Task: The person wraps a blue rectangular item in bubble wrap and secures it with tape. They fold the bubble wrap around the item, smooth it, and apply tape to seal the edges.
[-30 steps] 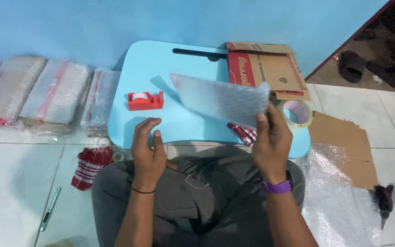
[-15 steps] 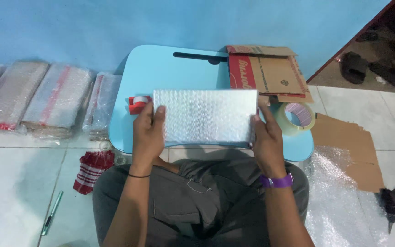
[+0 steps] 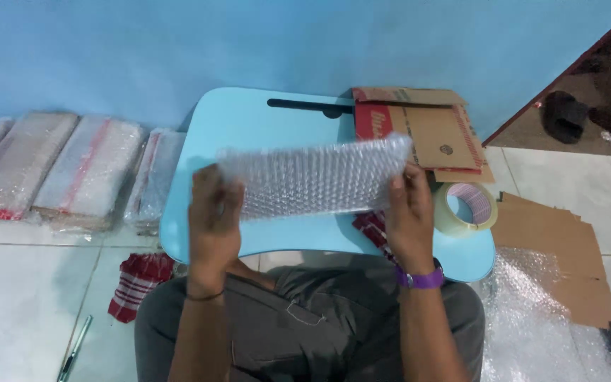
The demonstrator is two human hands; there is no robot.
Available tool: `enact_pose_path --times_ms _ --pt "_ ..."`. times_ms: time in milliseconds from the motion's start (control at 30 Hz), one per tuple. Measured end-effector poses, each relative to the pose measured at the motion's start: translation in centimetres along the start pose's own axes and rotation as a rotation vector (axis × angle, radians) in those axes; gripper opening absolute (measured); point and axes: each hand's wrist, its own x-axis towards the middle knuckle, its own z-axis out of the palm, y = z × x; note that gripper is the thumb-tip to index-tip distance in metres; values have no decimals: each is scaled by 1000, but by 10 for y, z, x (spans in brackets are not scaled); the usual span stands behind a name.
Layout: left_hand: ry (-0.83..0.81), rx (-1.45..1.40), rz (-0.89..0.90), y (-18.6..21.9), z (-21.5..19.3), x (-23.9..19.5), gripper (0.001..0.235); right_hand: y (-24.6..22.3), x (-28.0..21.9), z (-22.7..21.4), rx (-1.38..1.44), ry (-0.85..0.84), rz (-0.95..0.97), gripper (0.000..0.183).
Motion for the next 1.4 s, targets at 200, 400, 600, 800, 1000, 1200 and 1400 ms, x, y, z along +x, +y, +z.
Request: enact_pose_path --times_ms 200,400,600,800,1000,1200,1400 --pt "-97 -5 115 24 -27 -14 12 1 -17 -10 -9 -37 -107 34" --pt "-291 -219 104 -17 -34 -27 35 -2 -20 -7 355 30 81 31" --pt "-266 -356 -57 -22 -23 -33 47 10 -27 -15 119 -1 78 24" --pt "-378 -289 -150 -32 -40 -28 67 2 -25 -25 86 -222 30 54" --pt "-549 -389 -167 -31 -40 -29 79 -9 -28 -20 -13 -285 46 63" --pt "-543 -589 -143 -32 -38 -35 94 38 -24 -32 156 -165 4 53" --pt "-792 -1325 -437 -40 -36 -27 137 -9 -10 -26 59 -248 5 48"
